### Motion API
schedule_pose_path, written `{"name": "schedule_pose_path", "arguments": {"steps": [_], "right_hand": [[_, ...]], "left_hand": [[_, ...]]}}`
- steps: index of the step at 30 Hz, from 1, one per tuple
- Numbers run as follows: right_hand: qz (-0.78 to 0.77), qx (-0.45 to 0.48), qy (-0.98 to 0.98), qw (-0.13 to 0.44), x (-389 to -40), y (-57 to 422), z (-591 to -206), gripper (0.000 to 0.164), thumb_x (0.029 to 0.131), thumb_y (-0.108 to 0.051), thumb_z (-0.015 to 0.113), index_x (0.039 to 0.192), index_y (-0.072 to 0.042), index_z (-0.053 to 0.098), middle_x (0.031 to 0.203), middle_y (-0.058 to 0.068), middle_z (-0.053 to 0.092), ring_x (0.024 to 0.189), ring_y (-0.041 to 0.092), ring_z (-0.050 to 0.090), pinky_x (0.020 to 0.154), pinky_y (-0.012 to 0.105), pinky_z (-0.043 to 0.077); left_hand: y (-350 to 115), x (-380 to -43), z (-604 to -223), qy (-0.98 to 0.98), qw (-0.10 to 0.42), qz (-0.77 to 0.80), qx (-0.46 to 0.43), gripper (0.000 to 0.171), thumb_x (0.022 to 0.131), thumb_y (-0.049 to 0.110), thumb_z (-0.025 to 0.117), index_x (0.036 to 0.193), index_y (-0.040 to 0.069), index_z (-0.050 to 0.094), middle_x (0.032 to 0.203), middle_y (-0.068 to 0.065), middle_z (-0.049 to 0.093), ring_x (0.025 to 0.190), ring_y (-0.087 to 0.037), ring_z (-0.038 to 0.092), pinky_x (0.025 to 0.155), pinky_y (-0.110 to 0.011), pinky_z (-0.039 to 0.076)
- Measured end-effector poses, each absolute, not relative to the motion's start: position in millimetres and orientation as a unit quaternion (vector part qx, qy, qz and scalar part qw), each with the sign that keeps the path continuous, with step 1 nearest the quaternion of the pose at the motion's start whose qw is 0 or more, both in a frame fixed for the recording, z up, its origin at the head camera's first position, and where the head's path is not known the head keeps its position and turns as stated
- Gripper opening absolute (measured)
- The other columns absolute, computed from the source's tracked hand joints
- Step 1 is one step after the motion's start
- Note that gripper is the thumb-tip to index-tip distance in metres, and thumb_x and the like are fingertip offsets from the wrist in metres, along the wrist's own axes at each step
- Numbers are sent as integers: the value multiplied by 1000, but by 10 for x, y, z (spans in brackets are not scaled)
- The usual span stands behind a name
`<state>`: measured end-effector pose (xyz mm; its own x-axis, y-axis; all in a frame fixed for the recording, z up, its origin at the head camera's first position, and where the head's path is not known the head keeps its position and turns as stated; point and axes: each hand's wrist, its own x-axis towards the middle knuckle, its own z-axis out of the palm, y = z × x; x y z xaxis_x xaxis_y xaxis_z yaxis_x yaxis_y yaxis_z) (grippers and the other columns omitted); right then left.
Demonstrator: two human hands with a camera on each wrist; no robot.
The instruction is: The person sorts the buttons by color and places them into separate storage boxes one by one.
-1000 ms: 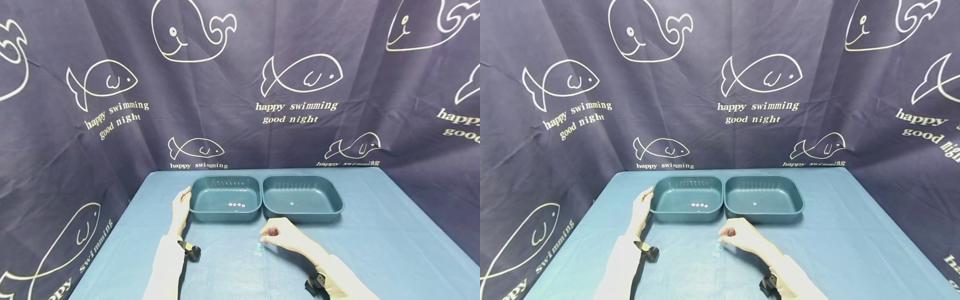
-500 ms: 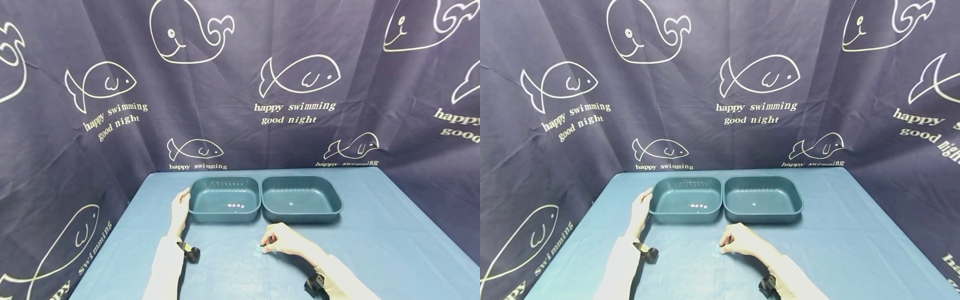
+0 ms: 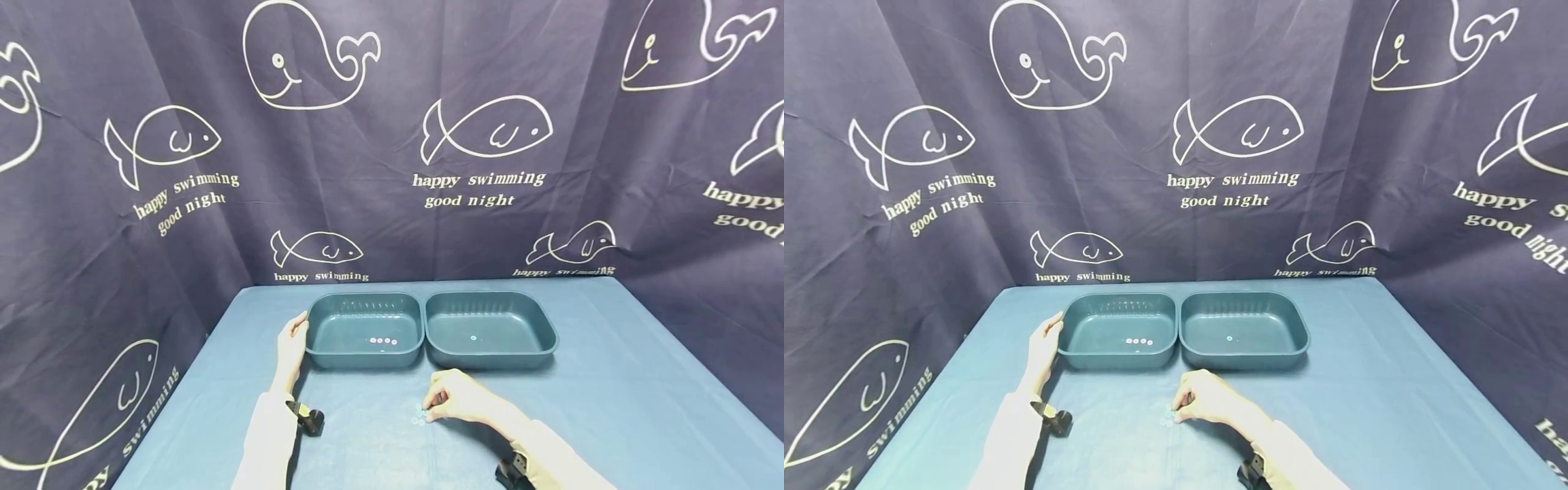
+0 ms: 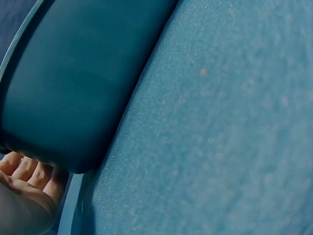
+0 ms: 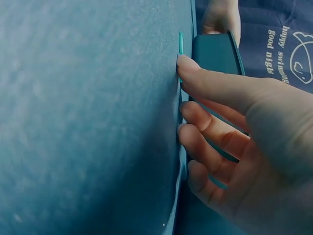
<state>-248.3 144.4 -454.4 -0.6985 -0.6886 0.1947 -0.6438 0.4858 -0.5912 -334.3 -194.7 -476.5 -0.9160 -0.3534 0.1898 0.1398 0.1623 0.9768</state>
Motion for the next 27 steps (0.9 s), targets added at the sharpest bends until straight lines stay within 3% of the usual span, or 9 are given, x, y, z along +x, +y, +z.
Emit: {"name": "schedule_pose_path", "arguments": {"steps": [15, 27], "right_hand": [[-266, -432, 862, -18, -2489, 1405, -4495, 6, 68, -14, 78, 73, -14, 76, 64, -7, 56, 58, -7, 45, 55, 4, 36], [-296, -431, 853, 11, -2505, 1432, -4533, 4, 71, -9, 75, 72, -12, 72, 67, -2, 57, 58, -4, 47, 54, 6, 39]], "left_hand": [[-1951, -3361, -4741, -732, 184, -652, 71, 37, 96, 6, 47, 131, -6, 49, 136, -24, 48, 128, -36, 44, 111, -44, 33], [-1959, -3341, -4764, -742, 187, -639, 71, 37, 95, 7, 48, 130, -4, 50, 135, -23, 50, 127, -34, 46, 110, -43, 35]]}}
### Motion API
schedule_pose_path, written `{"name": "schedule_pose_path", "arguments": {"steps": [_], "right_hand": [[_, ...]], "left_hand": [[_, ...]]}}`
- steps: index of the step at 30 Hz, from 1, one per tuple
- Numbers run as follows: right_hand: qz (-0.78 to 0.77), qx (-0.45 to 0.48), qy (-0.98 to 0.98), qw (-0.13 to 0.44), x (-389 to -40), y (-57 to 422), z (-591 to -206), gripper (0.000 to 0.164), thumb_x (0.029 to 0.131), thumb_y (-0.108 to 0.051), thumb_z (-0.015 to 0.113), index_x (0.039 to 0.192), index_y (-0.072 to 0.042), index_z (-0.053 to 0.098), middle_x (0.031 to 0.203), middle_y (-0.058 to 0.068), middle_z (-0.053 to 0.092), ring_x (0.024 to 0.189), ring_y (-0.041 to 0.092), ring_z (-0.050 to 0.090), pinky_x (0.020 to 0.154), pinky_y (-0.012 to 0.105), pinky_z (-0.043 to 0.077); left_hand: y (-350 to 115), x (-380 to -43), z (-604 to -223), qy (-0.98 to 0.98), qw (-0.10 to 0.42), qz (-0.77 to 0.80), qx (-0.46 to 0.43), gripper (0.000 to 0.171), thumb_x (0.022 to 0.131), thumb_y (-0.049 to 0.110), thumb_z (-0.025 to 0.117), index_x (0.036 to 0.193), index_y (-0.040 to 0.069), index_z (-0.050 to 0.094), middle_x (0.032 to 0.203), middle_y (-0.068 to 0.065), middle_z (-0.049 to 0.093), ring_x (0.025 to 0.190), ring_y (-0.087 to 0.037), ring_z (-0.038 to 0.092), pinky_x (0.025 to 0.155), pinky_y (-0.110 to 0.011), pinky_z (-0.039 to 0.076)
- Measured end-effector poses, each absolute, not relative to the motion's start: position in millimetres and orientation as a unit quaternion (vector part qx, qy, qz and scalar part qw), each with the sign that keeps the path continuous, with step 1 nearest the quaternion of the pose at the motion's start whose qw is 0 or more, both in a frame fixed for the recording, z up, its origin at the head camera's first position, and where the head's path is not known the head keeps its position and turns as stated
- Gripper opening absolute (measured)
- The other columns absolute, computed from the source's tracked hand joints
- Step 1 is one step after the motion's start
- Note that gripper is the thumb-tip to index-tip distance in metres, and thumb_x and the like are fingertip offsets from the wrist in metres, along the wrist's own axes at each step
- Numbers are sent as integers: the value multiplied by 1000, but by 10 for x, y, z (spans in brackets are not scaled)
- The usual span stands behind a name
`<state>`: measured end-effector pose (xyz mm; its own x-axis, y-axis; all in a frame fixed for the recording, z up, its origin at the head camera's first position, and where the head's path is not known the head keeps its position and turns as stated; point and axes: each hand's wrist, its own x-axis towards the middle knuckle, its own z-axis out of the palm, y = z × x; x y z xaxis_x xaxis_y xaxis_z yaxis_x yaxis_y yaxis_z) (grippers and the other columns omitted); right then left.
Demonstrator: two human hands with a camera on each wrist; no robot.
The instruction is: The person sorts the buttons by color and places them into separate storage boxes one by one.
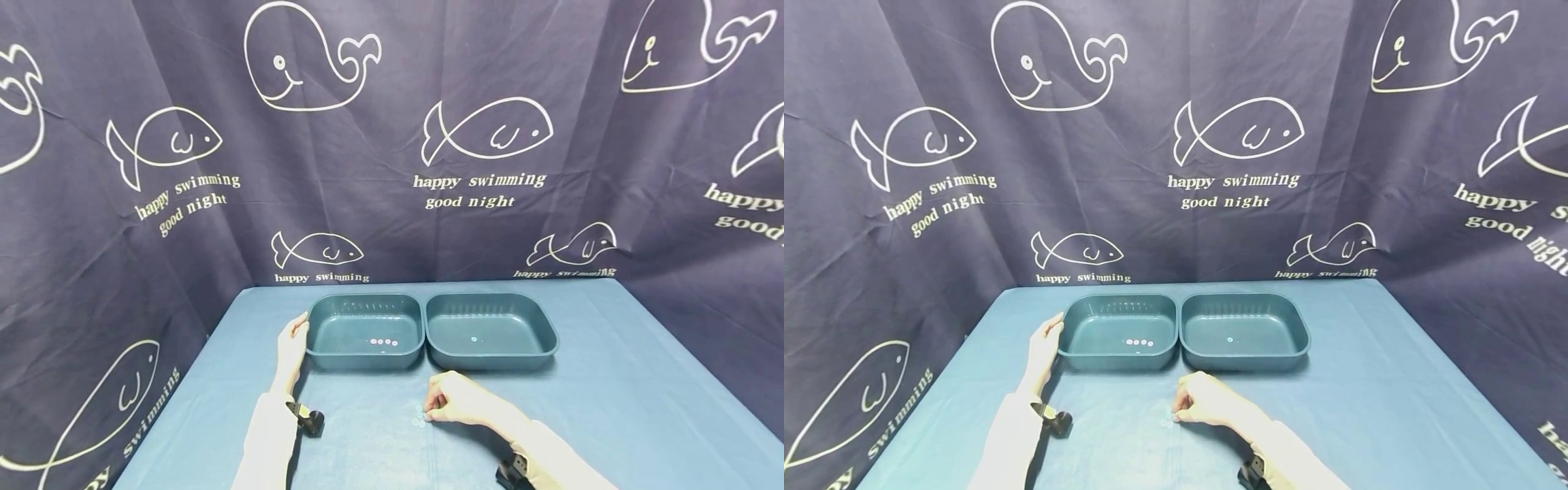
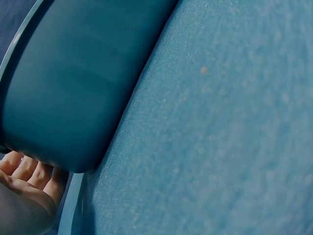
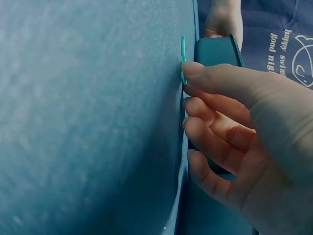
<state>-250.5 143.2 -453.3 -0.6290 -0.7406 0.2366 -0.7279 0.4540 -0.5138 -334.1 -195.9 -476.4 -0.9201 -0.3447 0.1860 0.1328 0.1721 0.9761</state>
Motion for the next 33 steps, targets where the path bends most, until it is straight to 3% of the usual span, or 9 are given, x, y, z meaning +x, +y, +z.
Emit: {"name": "schedule_pose_path", "arguments": {"steps": [15, 33], "right_hand": [[-354, -433, 829, -21, -2610, 1495, -4435, 3, 75, -15, 73, 78, -15, 73, 69, -4, 57, 63, 10, 55, 56, 16, 46], [-379, -415, 823, -88, -2727, 1647, -4180, 8, 77, -9, 73, 83, -14, 72, 74, -9, 57, 63, -1, 51, 55, 18, 46]], "left_hand": [[-1957, -3357, -4780, -742, 194, -637, 75, 36, 95, 7, 48, 129, -4, 52, 133, -23, 52, 125, -35, 48, 108, -43, 37], [-1950, -3284, -4661, -728, 178, -658, 69, 35, 94, 0, 49, 128, -10, 50, 134, -27, 49, 127, -39, 45, 109, -46, 34]]}}
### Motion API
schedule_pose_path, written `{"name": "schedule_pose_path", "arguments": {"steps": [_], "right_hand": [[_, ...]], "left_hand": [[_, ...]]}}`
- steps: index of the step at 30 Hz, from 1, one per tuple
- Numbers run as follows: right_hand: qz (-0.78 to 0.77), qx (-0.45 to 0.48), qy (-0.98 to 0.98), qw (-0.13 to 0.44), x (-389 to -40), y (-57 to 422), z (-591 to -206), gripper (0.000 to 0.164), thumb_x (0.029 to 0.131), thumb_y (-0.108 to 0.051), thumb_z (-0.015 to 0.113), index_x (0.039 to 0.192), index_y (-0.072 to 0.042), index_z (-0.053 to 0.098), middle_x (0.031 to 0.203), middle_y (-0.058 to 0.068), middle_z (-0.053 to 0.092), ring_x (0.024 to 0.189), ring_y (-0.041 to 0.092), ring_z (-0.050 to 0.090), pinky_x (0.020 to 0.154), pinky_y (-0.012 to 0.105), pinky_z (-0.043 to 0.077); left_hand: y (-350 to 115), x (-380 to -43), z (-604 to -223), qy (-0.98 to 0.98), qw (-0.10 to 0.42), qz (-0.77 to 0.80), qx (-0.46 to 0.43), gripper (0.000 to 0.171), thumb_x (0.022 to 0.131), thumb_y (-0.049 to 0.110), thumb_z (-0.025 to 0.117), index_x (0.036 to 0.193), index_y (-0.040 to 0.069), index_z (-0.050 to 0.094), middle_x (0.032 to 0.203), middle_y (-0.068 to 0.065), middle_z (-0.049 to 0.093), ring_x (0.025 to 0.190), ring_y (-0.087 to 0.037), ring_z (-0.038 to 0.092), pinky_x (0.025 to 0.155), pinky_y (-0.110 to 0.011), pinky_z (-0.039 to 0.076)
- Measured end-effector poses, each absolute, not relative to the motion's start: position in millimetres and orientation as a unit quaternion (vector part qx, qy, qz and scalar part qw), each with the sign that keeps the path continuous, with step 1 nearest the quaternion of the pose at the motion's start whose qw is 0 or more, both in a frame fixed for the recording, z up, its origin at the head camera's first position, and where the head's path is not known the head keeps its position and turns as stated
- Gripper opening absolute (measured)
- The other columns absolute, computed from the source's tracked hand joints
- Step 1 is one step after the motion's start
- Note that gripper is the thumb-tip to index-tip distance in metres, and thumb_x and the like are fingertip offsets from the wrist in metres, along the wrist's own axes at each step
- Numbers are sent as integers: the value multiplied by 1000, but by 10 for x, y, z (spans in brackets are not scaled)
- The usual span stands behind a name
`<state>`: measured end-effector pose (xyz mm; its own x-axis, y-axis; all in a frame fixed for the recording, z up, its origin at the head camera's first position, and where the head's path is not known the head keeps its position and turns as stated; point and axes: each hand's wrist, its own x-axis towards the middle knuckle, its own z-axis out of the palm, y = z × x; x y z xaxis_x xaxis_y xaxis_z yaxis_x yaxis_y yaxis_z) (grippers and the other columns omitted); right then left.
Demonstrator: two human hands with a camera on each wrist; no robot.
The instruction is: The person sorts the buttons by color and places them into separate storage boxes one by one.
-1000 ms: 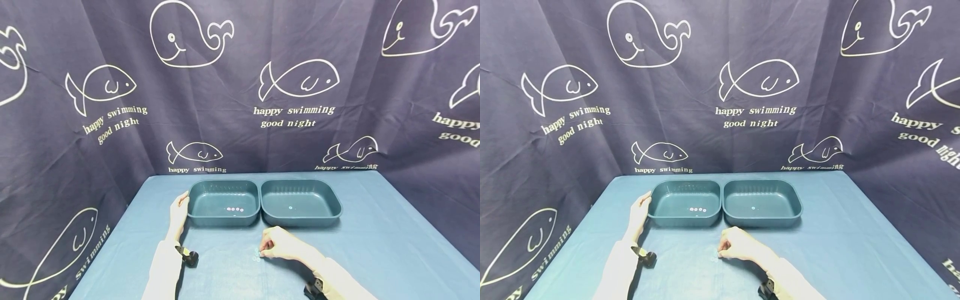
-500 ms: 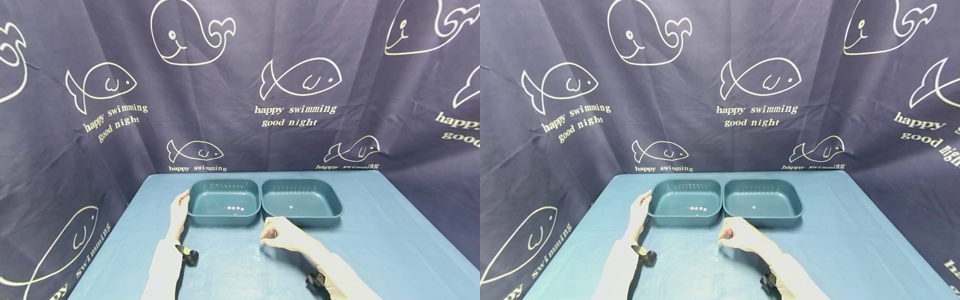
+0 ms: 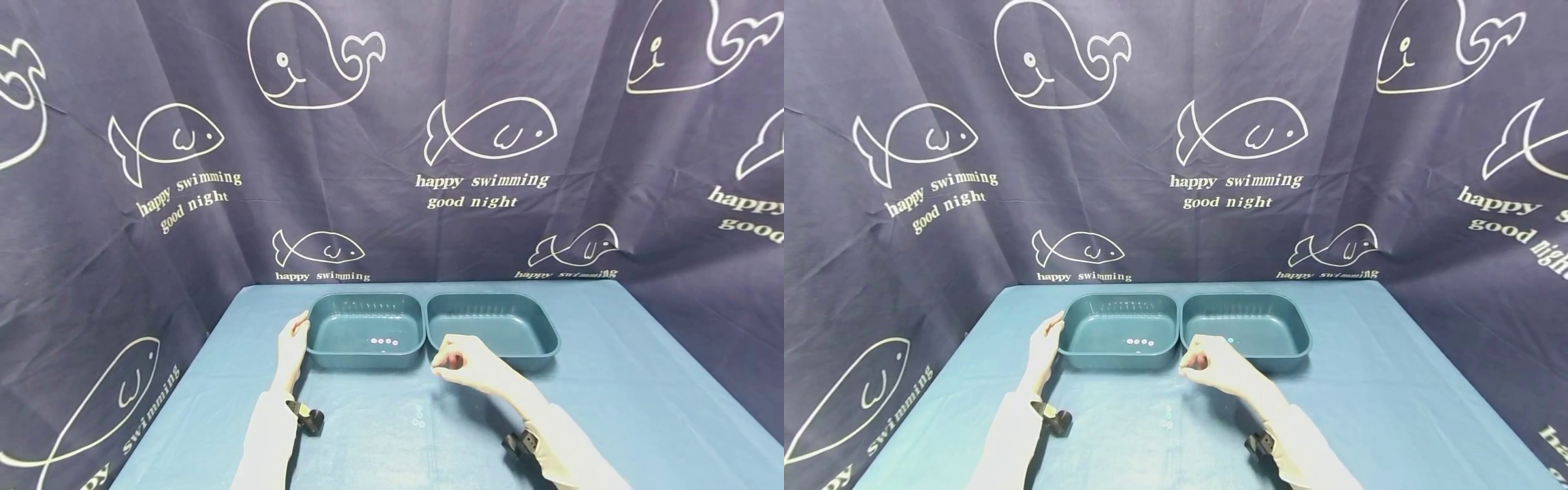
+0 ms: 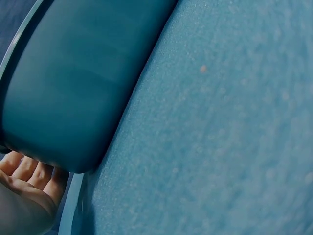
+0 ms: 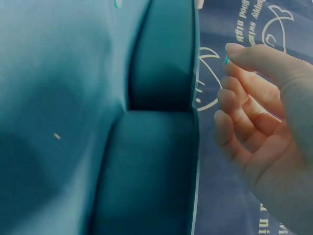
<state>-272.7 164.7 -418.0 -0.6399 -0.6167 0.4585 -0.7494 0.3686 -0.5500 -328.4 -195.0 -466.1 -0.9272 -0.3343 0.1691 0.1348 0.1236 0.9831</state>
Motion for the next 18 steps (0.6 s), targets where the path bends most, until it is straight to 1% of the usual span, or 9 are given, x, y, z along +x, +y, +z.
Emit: {"name": "schedule_pose_path", "arguments": {"steps": [6, 12, 18], "right_hand": [[386, 386, -834, 89, -2780, 1712, -4069, 5, 78, -13, 74, 83, -15, 72, 73, -8, 58, 65, 0, 51, 56, 18, 47], [402, 349, -842, 83, -2856, 1803, -4016, 8, 78, -15, 75, 85, -12, 72, 73, -4, 59, 65, 4, 53, 56, 18, 46], [388, 318, -859, 104, -2964, 1926, -4033, 9, 77, -14, 76, 84, -15, 71, 74, -8, 60, 64, 2, 51, 54, 16, 45]], "left_hand": [[-1956, -3326, -4744, -737, 184, -646, 73, 36, 96, 6, 48, 130, -4, 50, 135, -22, 50, 127, -34, 46, 110, -41, 35], [-1957, -3347, -4778, -737, 187, -645, 74, 37, 97, 9, 48, 131, -3, 50, 136, -22, 49, 128, -35, 45, 111, -43, 34], [-1961, -3361, -4785, -741, 189, -640, 76, 36, 96, 8, 48, 131, -3, 50, 135, -23, 50, 127, -35, 46, 110, -43, 35]]}}
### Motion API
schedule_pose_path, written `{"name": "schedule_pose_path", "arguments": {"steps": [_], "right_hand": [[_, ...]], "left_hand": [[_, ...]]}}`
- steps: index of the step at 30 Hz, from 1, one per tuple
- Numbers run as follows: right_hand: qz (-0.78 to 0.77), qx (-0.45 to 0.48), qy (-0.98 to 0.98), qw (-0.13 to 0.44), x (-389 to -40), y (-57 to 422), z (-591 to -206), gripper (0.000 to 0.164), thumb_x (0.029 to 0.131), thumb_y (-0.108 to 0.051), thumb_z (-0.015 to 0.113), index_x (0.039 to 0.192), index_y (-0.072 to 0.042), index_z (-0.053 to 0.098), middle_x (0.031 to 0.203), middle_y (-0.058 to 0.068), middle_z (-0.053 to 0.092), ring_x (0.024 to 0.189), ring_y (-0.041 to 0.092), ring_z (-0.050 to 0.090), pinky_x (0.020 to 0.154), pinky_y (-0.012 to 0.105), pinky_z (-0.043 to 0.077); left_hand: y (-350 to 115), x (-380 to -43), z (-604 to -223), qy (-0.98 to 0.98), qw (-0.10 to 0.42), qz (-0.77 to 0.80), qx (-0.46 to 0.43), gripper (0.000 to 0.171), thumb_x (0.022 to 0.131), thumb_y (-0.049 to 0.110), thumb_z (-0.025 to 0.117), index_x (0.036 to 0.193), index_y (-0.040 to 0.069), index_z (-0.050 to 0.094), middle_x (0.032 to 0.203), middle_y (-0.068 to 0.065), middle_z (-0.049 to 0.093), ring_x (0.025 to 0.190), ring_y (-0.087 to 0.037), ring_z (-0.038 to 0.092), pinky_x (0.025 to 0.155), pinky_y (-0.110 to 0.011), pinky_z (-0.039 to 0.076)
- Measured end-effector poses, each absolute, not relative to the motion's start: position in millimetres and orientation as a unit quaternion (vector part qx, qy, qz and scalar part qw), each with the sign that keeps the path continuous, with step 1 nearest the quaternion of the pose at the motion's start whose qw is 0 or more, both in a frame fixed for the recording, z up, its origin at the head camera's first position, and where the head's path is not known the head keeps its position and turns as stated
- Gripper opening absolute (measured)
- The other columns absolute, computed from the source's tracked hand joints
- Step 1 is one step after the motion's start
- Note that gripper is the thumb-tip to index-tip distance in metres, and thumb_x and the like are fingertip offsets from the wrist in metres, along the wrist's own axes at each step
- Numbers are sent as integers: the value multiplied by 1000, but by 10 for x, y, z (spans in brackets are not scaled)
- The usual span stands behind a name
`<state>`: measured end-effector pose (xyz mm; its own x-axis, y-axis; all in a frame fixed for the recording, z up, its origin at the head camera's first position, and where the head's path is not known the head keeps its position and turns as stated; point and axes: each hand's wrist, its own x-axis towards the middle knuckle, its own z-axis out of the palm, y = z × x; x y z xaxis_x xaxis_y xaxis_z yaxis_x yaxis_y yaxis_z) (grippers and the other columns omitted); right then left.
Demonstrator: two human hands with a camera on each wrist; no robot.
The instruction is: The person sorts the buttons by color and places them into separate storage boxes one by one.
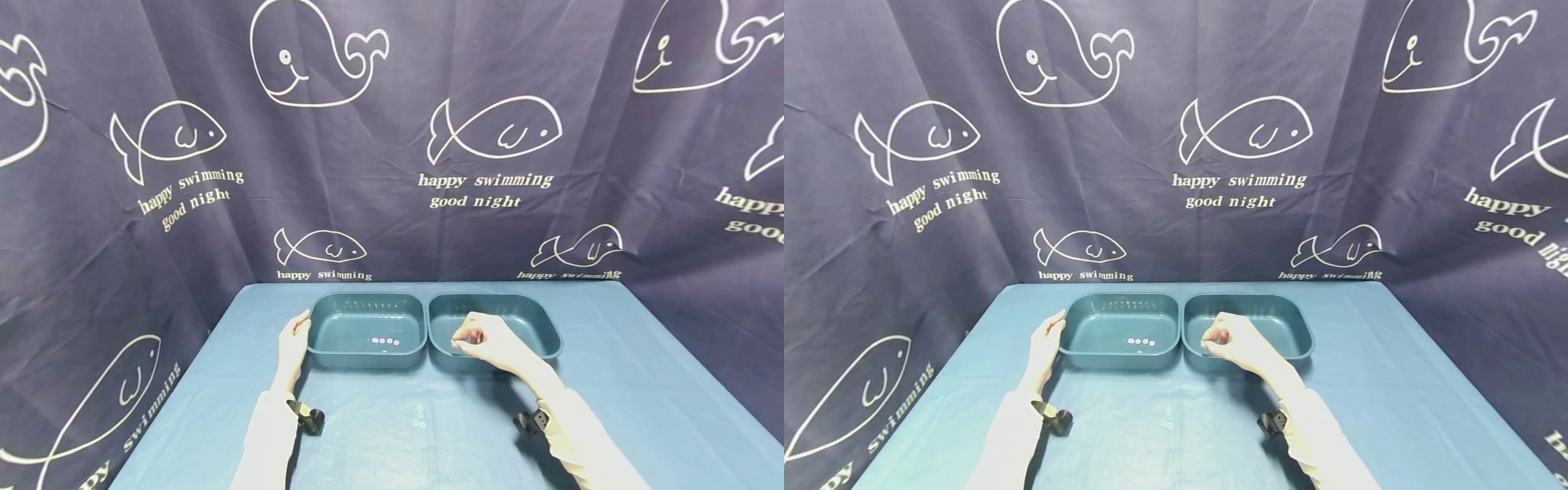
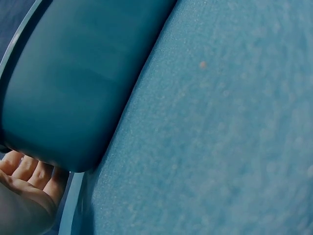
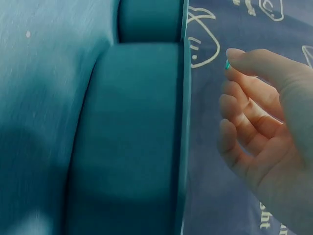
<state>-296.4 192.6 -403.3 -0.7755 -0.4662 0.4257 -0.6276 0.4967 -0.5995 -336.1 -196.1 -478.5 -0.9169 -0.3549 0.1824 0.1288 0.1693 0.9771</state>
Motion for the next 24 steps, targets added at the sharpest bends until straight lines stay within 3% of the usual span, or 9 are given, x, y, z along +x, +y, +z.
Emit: {"name": "schedule_pose_path", "arguments": {"steps": [7, 14, 24], "right_hand": [[383, 290, -869, 116, -3068, 2054, -4087, 9, 76, -13, 76, 84, -14, 71, 70, -9, 58, 62, -1, 49, 53, 16, 43], [351, 257, -889, 142, -3153, 2181, -4147, 8, 74, -13, 77, 80, -16, 72, 70, -9, 61, 60, 0, 49, 53, 17, 42], [325, 228, -904, 157, -3236, 2303, -4231, 6, 72, -12, 77, 77, -14, 74, 66, -9, 57, 60, -1, 45, 53, 18, 39]], "left_hand": [[-1969, -3370, -4787, -741, 194, -639, 73, 35, 96, 8, 48, 129, -3, 52, 134, -22, 51, 126, -35, 47, 109, -42, 36], [-1896, -3200, -4557, -739, 183, -645, 68, 36, 95, 3, 47, 129, -10, 49, 134, -28, 48, 127, -40, 44, 109, -47, 34], [-1961, -3369, -4782, -743, 189, -638, 77, 36, 96, 8, 48, 130, -4, 50, 136, -22, 50, 127, -35, 46, 110, -42, 36]]}}
